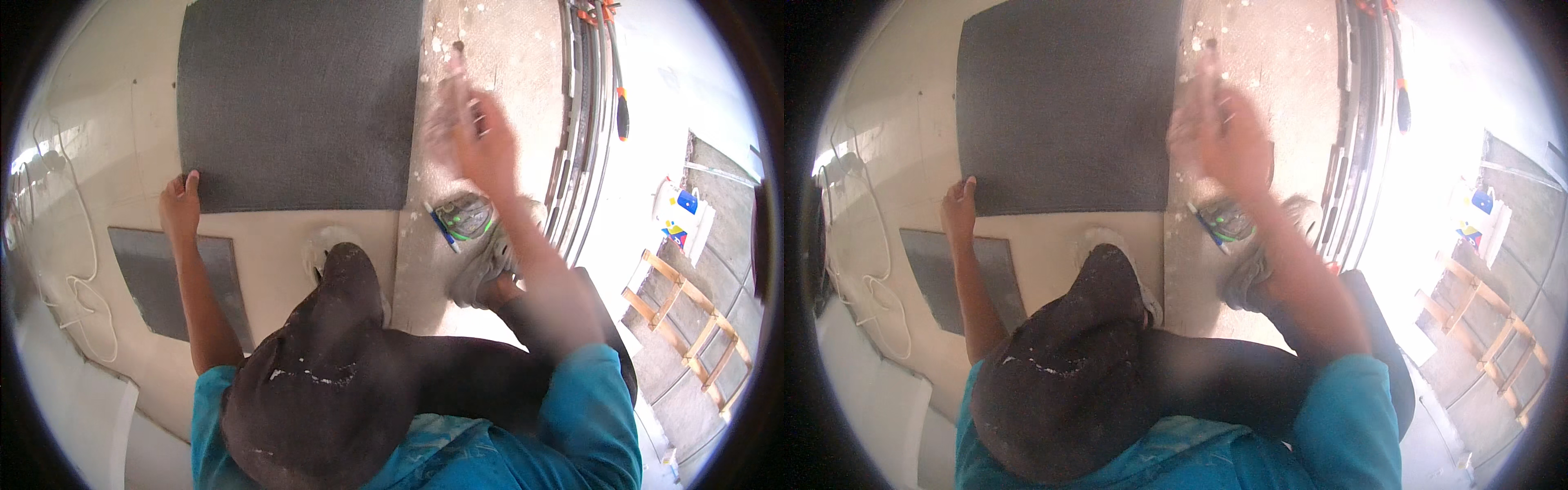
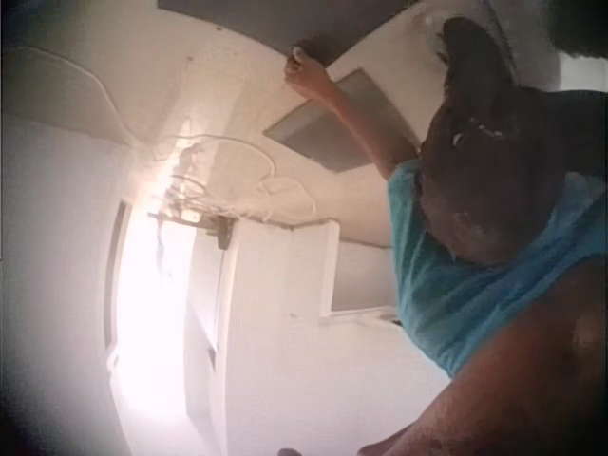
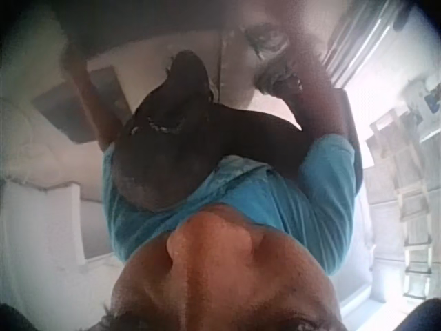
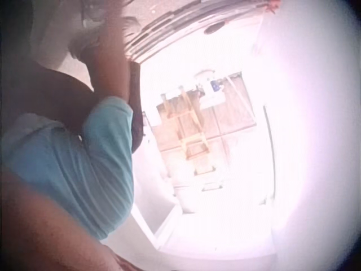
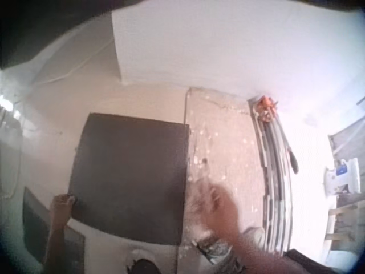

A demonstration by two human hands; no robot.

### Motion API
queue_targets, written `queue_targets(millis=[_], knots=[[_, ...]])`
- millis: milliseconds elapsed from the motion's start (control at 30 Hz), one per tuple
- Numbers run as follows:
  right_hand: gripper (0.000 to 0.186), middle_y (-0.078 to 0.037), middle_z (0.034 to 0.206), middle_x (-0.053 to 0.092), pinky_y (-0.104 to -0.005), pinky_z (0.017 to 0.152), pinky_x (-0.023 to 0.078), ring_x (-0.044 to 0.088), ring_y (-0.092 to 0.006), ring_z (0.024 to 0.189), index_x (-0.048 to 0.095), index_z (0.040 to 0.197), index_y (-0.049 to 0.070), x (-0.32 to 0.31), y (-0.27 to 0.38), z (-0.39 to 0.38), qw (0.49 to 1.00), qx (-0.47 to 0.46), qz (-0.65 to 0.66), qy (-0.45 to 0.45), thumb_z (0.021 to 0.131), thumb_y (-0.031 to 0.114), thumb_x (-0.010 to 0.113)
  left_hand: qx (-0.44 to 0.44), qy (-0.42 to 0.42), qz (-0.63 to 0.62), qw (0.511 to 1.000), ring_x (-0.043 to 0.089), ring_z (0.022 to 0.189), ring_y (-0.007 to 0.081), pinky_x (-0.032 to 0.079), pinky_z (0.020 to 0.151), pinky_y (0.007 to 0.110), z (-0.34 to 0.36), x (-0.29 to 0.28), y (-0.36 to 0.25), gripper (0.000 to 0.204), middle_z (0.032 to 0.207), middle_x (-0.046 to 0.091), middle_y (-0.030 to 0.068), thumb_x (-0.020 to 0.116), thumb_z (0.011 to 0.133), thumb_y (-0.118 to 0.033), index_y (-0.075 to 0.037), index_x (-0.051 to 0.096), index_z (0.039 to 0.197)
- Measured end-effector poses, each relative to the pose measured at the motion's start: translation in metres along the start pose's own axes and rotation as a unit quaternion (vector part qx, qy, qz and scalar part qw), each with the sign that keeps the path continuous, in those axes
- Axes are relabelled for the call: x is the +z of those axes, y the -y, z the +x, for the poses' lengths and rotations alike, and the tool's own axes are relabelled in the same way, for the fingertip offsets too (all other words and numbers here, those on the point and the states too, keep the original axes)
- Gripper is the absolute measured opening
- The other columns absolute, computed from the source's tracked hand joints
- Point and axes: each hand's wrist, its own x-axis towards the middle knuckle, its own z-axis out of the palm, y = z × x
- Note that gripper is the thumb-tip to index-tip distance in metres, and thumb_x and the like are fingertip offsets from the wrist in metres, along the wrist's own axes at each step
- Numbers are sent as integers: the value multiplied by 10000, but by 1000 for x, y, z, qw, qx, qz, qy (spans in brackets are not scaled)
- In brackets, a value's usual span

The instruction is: The person measures and marks a dark tile using a tape measure and pen, then uses a manual tile cutter to score and snap the tile. The person also wipes the tile surface with a cloth before and after cutting.

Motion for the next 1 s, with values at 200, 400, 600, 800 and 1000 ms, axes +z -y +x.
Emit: queue_targets(millis=[200, 400, 600, 800, 1000], knots=[[357, -241, 1138, 465, -508, 877, 375, 472, -393, 1032, 530, 1198, 33, 124, 17, -51, 972, -142, -155, -106, 919, 249, 585, 1, 85, 27, 996, 576, 1192, 337, 478, 953, 486, 9, -9, -3, 749, 1266, 592, 202, 718, 808, -571, -24, 595, 1304], [313, -175, 1143, 505, -465, 875, 370, 501, -323, 1053, 527, 1210, 99, 144, 57, 129, 968, -118, -176, -136, 972, 301, 552, -46, 24, 11, 999, 587, 1160, 338, 497, 931, 480, 15, -14, -30, 846, 1196, 611, 194, 805, 726, -555, 11, 576, 1312], [408, -165, 1150, 570, -475, 898, 446, 547, -324, 1091, 573, 1193, 64, 127, 115, 259, 960, -74, -201, -179, 906, 347, 634, -25, 56, -15, 998, 603, 1087, 300, 505, 912, 467, 39, -15, -26, 888, 1203, 598, 169, 806, 683, -601, -21, 583, 1318], [325, -150, 1140, 562, -508, 882, 428, 536, -311, 1092, 586, 1154, 85, 129, 74, 250, 967, -51, -189, -166, 939, 328, 567, -13, 56, -30, 998, 598, 1094, 294, 507, 891, 466, 36, -8, -54, 819, 1212, 597, 156, 785, 722, -582, -145, 560, 1378], [319, -131, 1204, 552, -539, 910, 400, 512, -300, 1153, 610, 1171, 112, 200, 139, 246, 921, -223, -174, -266, 963, 340, 528, 47, 80, 48, 994, 573, 934, 226, 494, 843, 404, 38, -16, -50, 796, 1089, 582, 114, 770, 764, -546, -261, 491, 1453]])
